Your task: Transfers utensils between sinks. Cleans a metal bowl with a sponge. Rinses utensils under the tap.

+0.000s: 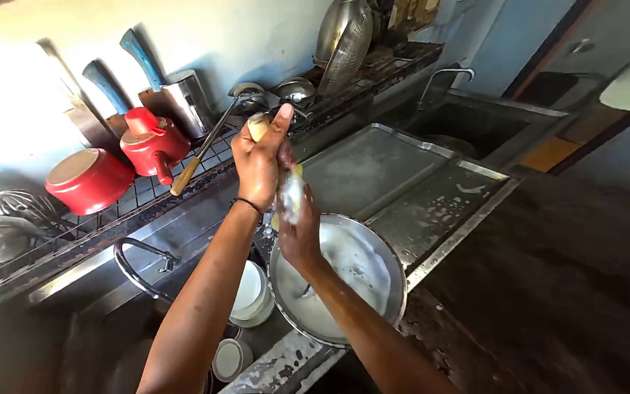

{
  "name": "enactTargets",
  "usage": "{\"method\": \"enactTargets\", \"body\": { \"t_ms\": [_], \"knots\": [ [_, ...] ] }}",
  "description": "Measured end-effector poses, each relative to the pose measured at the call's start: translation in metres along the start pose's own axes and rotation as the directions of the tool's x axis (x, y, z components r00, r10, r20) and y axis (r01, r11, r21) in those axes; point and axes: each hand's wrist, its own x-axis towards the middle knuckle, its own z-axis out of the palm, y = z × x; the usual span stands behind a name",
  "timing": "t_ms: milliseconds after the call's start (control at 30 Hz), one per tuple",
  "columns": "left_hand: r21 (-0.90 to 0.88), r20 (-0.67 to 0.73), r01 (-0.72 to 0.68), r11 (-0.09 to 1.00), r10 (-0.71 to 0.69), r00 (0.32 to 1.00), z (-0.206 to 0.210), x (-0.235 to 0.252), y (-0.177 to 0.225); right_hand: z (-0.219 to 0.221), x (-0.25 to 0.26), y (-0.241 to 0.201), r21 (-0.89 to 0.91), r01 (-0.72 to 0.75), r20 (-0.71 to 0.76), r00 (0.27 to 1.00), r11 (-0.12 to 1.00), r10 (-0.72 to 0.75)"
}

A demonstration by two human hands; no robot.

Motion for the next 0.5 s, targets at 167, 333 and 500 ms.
{"method": "enactTargets", "body": {
  "t_ms": [167,333,500],
  "knots": [
    [0.056,-0.092,-0.017,0.998,0.022,0.996,-0.011,0.004,0.000,-0.029,-0.072,0.083,-0.310,-0.142,0.316,0.917,0.940,0.243],
    [-0.073,0.170,0.076,0.994,-0.063,0.983,-0.003,-0.002,-0.003,-0.042,0.006,0.030,-0.096,-0.167,0.470,0.862,0.981,0.193],
    [-0.155,0.292,0.117,0.981,-0.068,0.954,0.004,-0.003,-0.011,-0.047,-0.006,0.049,-0.040,-0.095,0.440,0.892,0.995,0.103]
  ]
}}
